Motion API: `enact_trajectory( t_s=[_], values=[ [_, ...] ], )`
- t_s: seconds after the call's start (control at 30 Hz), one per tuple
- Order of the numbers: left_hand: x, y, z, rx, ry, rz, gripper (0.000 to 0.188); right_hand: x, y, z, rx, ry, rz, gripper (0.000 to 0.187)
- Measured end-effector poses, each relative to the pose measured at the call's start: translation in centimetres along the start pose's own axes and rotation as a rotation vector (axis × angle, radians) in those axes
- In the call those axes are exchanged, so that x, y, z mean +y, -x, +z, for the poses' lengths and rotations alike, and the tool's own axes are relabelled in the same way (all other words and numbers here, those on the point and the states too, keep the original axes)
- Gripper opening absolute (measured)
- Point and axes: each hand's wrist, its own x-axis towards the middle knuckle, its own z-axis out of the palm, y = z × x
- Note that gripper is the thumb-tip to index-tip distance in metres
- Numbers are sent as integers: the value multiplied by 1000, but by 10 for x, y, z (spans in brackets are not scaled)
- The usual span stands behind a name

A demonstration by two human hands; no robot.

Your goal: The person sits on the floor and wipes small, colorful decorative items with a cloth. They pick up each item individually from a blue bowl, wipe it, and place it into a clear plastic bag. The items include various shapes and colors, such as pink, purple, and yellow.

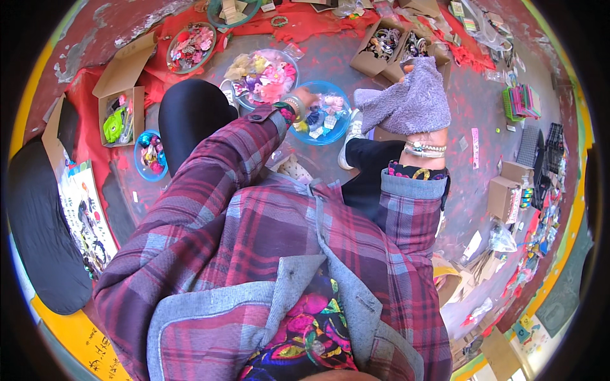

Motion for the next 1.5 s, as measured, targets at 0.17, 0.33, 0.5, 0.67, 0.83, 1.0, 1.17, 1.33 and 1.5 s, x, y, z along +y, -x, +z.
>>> enact_trajectory(
  t_s=[0.17, 0.33, 0.5, 0.67, 0.83, 1.0, 1.17, 1.33, 1.5],
  values=[
    [-62, -11, 62, -113, -35, -447, 27, -4, -5, 3, -17, 221, -159, 24],
    [-39, 14, 1, 220, 427, -791, 28, 1, -5, 8, 15, -70, -46, 16],
    [-58, 31, -11, 453, 454, -983, 27, 2, -4, 14, 8, -813, 388, 17],
    [-84, 39, -4, 774, 460, -985, 22, -4, -5, 20, 39, -931, 549, 17],
    [-86, 27, -2, 566, 421, -939, 34, -26, -11, 24, 29, -756, 628, 16],
    [-93, 15, -12, 52, 133, -894, 32, -26, -9, 30, 114, -968, 655, 25],
    [-123, 4, 3, -191, -25, -850, 28, -30, -11, 29, -140, -276, 421, 45],
    [-126, 2, -2, -323, -153, -698, 35, -33, -9, 34, -188, 4, 288, 47],
    [-115, 2, -8, -199, -23, -774, 31, -1, -1, 32, -33, -1090, 655, 23]
  ],
)
